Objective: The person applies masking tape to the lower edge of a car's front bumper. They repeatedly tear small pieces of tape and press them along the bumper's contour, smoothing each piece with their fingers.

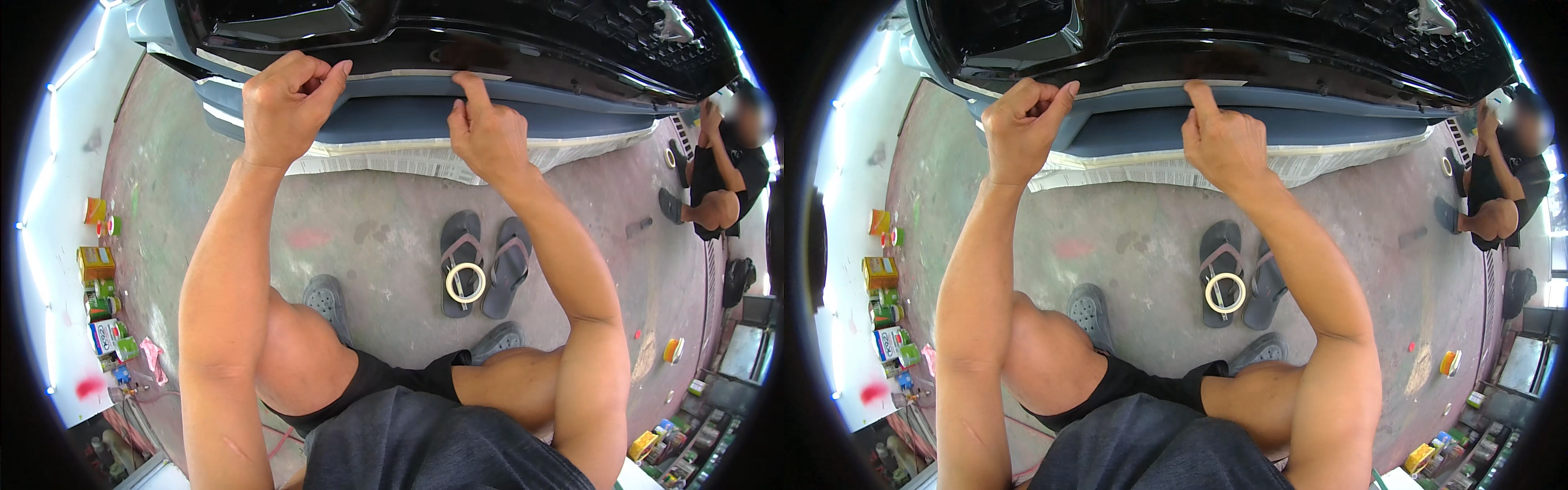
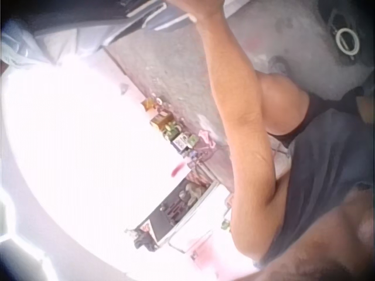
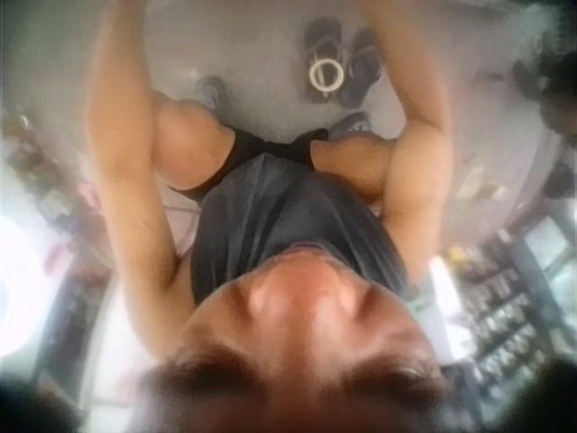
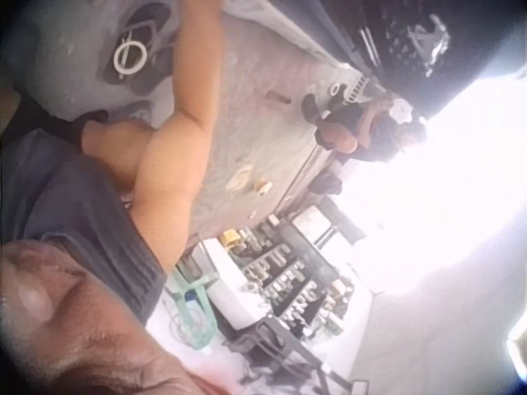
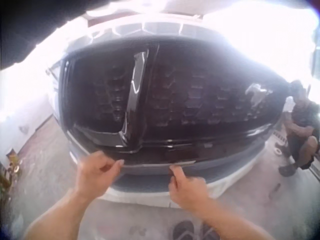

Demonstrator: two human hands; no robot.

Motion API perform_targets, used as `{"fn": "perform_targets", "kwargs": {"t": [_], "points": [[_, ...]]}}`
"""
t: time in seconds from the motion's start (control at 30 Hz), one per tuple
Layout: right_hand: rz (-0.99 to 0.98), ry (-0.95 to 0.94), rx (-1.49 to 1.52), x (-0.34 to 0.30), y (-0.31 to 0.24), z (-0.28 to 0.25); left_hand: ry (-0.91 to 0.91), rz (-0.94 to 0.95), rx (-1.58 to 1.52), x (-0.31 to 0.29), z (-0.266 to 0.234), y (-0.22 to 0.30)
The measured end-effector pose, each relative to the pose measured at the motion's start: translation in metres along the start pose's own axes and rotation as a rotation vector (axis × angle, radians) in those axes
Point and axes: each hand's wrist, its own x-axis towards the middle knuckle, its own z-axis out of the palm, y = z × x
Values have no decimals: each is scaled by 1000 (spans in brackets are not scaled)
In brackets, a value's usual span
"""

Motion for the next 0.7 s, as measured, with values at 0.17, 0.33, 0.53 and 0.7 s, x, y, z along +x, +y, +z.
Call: {"fn": "perform_targets", "kwargs": {"t": [0.17,0.33,0.53,0.7], "points": [[-306,-13,80,-5,-16,-6,-32,43,-66,0,8,11],[-444,-46,199,-44,18,-3,-182,42,-99,-4,14,26],[-155,-227,-51,-131,123,-16,-283,113,-76,-11,32,39],[-129,-532,119,-218,119,-16,-340,24,-144,-16,24,54]]}}
